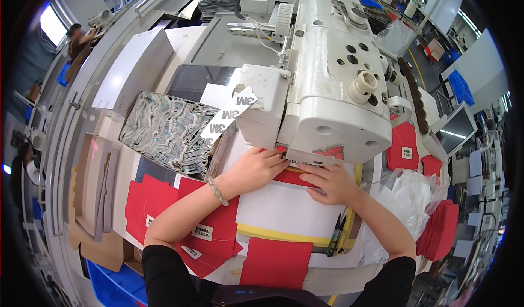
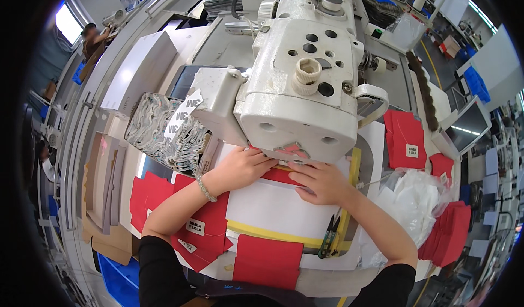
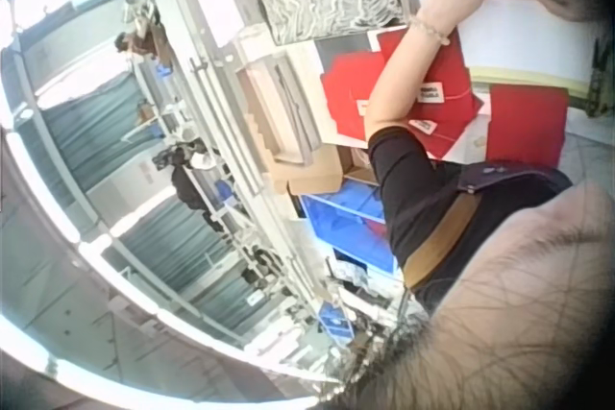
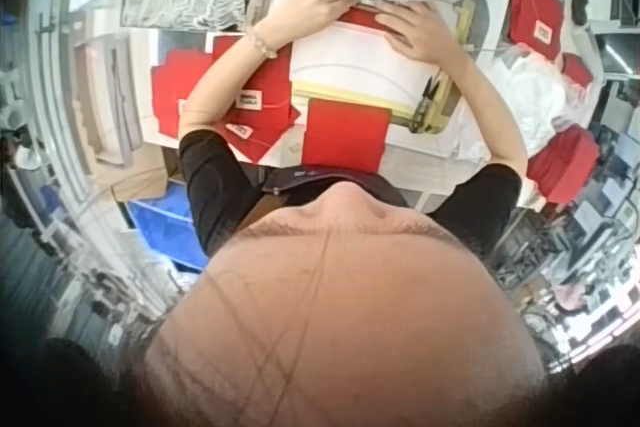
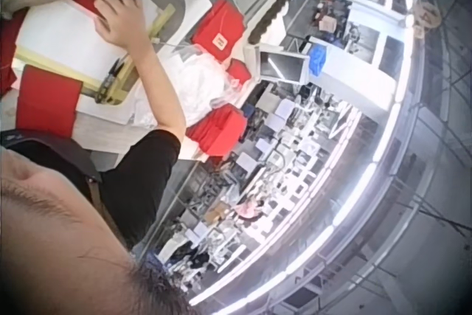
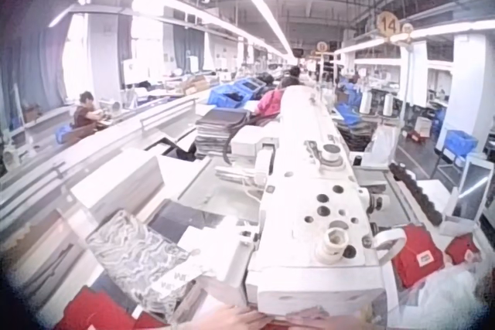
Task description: The person sews white rectangular labels onto red fabric pieces using an industrial sewing machine. They position each red piece under the needle, guide it through the machine to stitch the label, and then cut the thread with scissors. The finished pieces are stacked on the table.
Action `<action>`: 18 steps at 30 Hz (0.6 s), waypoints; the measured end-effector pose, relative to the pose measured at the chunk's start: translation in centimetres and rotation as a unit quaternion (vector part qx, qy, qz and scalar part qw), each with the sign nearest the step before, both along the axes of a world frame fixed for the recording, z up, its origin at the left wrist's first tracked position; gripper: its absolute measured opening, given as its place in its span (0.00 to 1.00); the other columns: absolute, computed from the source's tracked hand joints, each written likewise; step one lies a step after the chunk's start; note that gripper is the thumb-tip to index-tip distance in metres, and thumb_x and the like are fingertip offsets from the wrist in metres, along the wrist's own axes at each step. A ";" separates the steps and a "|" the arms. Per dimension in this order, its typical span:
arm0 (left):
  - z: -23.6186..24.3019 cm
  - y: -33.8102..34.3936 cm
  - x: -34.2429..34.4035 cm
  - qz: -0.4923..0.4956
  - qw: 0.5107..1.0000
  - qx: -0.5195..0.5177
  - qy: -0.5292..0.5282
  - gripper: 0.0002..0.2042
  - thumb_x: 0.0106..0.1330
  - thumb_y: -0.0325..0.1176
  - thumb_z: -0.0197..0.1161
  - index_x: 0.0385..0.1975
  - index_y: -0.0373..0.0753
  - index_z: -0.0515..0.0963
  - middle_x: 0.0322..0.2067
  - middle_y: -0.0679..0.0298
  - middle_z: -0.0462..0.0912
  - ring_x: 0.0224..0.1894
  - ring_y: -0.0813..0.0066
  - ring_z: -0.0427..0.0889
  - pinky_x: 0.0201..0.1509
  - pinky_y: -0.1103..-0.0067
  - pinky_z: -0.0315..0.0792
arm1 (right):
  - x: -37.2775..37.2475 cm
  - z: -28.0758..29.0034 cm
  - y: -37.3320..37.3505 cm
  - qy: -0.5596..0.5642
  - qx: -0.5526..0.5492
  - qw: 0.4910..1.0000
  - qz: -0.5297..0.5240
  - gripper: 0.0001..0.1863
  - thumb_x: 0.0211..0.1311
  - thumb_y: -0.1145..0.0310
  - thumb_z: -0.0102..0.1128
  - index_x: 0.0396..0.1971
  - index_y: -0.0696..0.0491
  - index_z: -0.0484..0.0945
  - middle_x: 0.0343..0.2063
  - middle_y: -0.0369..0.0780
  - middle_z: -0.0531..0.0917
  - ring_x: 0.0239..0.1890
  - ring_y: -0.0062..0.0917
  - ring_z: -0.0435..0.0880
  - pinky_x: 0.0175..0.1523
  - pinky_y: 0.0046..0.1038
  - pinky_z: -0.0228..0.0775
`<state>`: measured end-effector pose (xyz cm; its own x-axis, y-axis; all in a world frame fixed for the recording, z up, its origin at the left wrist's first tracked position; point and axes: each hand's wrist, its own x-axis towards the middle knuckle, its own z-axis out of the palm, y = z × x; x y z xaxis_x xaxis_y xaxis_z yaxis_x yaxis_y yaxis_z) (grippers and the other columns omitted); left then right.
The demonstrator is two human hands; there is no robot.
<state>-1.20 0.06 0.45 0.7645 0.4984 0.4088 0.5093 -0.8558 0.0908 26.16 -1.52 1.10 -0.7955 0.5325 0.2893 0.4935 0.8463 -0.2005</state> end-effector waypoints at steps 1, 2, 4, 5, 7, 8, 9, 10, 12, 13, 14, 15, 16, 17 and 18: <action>-0.1 0.1 0.1 -0.002 1.000 -0.004 0.001 0.14 0.58 0.31 0.57 0.43 0.38 0.81 0.42 0.68 0.82 0.48 0.74 0.78 0.55 0.75 0.69 | 0.0 0.1 0.0 0.000 0.001 1.000 0.002 0.20 0.53 0.62 0.65 0.48 0.45 0.80 0.55 0.32 0.80 0.51 0.28 0.78 0.51 0.31 0.73; -0.3 0.3 0.2 -0.003 1.000 -0.013 -0.006 0.14 0.58 0.31 0.59 0.43 0.39 0.82 0.42 0.68 0.83 0.48 0.73 0.79 0.54 0.74 0.70 | 0.1 0.2 -0.1 -0.003 -0.002 1.000 -0.004 0.20 0.53 0.62 0.65 0.48 0.45 0.80 0.55 0.32 0.80 0.52 0.28 0.77 0.51 0.31 0.73; -0.7 0.6 0.2 -0.005 0.999 -0.031 -0.020 0.14 0.57 0.30 0.61 0.43 0.42 0.83 0.42 0.68 0.84 0.48 0.73 0.80 0.53 0.72 0.73 | 0.0 0.4 -0.2 -0.010 -0.006 1.000 -0.014 0.20 0.53 0.61 0.65 0.48 0.46 0.80 0.54 0.32 0.80 0.53 0.28 0.76 0.51 0.32 0.72; -0.6 0.8 0.4 -0.011 0.999 -0.041 -0.026 0.14 0.57 0.30 0.62 0.43 0.42 0.83 0.42 0.67 0.84 0.48 0.72 0.81 0.52 0.72 0.73 | 0.0 0.3 -0.2 -0.008 -0.013 1.000 -0.023 0.20 0.53 0.61 0.65 0.47 0.46 0.79 0.53 0.32 0.81 0.53 0.28 0.76 0.50 0.32 0.71; -0.5 1.0 0.6 -0.021 0.997 -0.061 -0.037 0.14 0.57 0.30 0.62 0.43 0.43 0.84 0.42 0.66 0.85 0.46 0.70 0.81 0.50 0.72 0.75 | 0.1 0.1 -0.2 -0.004 -0.026 0.999 -0.041 0.19 0.53 0.61 0.65 0.46 0.47 0.79 0.51 0.33 0.81 0.53 0.28 0.76 0.50 0.32 0.69; -0.4 1.1 0.6 -0.026 0.996 -0.070 -0.040 0.14 0.56 0.30 0.63 0.44 0.43 0.84 0.42 0.66 0.85 0.46 0.69 0.82 0.49 0.71 0.75 | 0.0 0.2 -0.2 -0.003 -0.027 0.999 -0.042 0.18 0.53 0.61 0.65 0.46 0.48 0.79 0.50 0.33 0.81 0.53 0.28 0.76 0.50 0.32 0.69; -0.3 1.2 0.7 -0.032 0.995 -0.079 -0.043 0.14 0.56 0.29 0.63 0.44 0.43 0.84 0.42 0.65 0.85 0.46 0.68 0.82 0.48 0.71 0.76 | -0.2 0.2 -0.3 -0.001 -0.028 0.999 -0.043 0.18 0.54 0.61 0.65 0.45 0.48 0.79 0.49 0.33 0.81 0.53 0.28 0.76 0.50 0.32 0.68; -0.2 1.3 0.8 -0.037 0.994 -0.088 -0.046 0.14 0.56 0.29 0.64 0.44 0.43 0.84 0.41 0.65 0.85 0.45 0.68 0.82 0.48 0.71 0.76 | -0.3 0.3 -0.3 0.001 -0.029 0.999 -0.044 0.17 0.54 0.61 0.65 0.44 0.48 0.79 0.48 0.33 0.82 0.53 0.28 0.76 0.50 0.32 0.67; 0.8 1.3 1.1 -0.046 0.994 -0.083 -0.055 0.14 0.57 0.29 0.64 0.44 0.43 0.83 0.40 0.64 0.85 0.45 0.67 0.82 0.48 0.71 0.76 | -0.2 0.2 -0.1 0.005 -0.013 0.999 -0.040 0.17 0.54 0.61 0.65 0.44 0.48 0.79 0.48 0.33 0.82 0.53 0.28 0.75 0.52 0.33 0.66; 1.0 1.3 1.3 -0.050 0.994 -0.080 -0.060 0.14 0.57 0.29 0.64 0.44 0.44 0.83 0.40 0.64 0.85 0.45 0.66 0.82 0.48 0.71 0.76 | -0.2 0.1 -0.1 0.007 -0.006 0.999 -0.037 0.17 0.54 0.61 0.65 0.44 0.48 0.79 0.48 0.33 0.82 0.53 0.28 0.75 0.52 0.34 0.66; 1.0 1.3 1.3 -0.049 0.994 -0.082 -0.061 0.14 0.57 0.29 0.64 0.44 0.44 0.83 0.40 0.64 0.86 0.45 0.66 0.82 0.48 0.70 0.76 | -0.2 0.0 -0.1 0.003 -0.014 0.999 -0.038 0.17 0.54 0.61 0.65 0.44 0.48 0.79 0.48 0.33 0.82 0.54 0.28 0.75 0.53 0.34 0.65; 0.8 1.3 1.2 -0.047 0.993 -0.084 -0.062 0.14 0.58 0.29 0.65 0.44 0.45 0.83 0.39 0.64 0.86 0.44 0.66 0.82 0.48 0.70 0.76 | -0.1 -0.2 -0.1 0.000 -0.023 0.999 -0.039 0.17 0.54 0.61 0.65 0.44 0.48 0.79 0.49 0.33 0.82 0.54 0.28 0.74 0.54 0.35 0.64; 0.7 1.3 1.1 -0.045 0.993 -0.086 -0.062 0.14 0.58 0.30 0.65 0.44 0.45 0.83 0.39 0.64 0.86 0.44 0.65 0.82 0.48 0.70 0.76 | -0.1 -0.2 -0.1 -0.003 -0.032 0.999 -0.040 0.17 0.54 0.61 0.65 0.44 0.48 0.79 0.49 0.33 0.82 0.55 0.28 0.74 0.55 0.35 0.64; 0.7 1.3 1.1 -0.046 0.994 -0.083 -0.062 0.14 0.58 0.30 0.65 0.45 0.45 0.83 0.39 0.63 0.86 0.43 0.65 0.82 0.47 0.70 0.76 | -0.1 -0.2 -0.1 0.002 -0.024 0.999 -0.038 0.17 0.54 0.61 0.66 0.43 0.48 0.79 0.49 0.33 0.82 0.55 0.28 0.74 0.56 0.35 0.63; 0.6 1.4 1.1 -0.045 0.994 -0.080 -0.062 0.14 0.58 0.30 0.65 0.45 0.46 0.83 0.39 0.63 0.86 0.43 0.65 0.83 0.46 0.70 0.76 | -0.2 -0.2 -0.1 0.007 -0.017 0.999 -0.035 0.17 0.54 0.61 0.66 0.43 0.48 0.79 0.48 0.33 0.82 0.55 0.28 0.74 0.56 0.35 0.63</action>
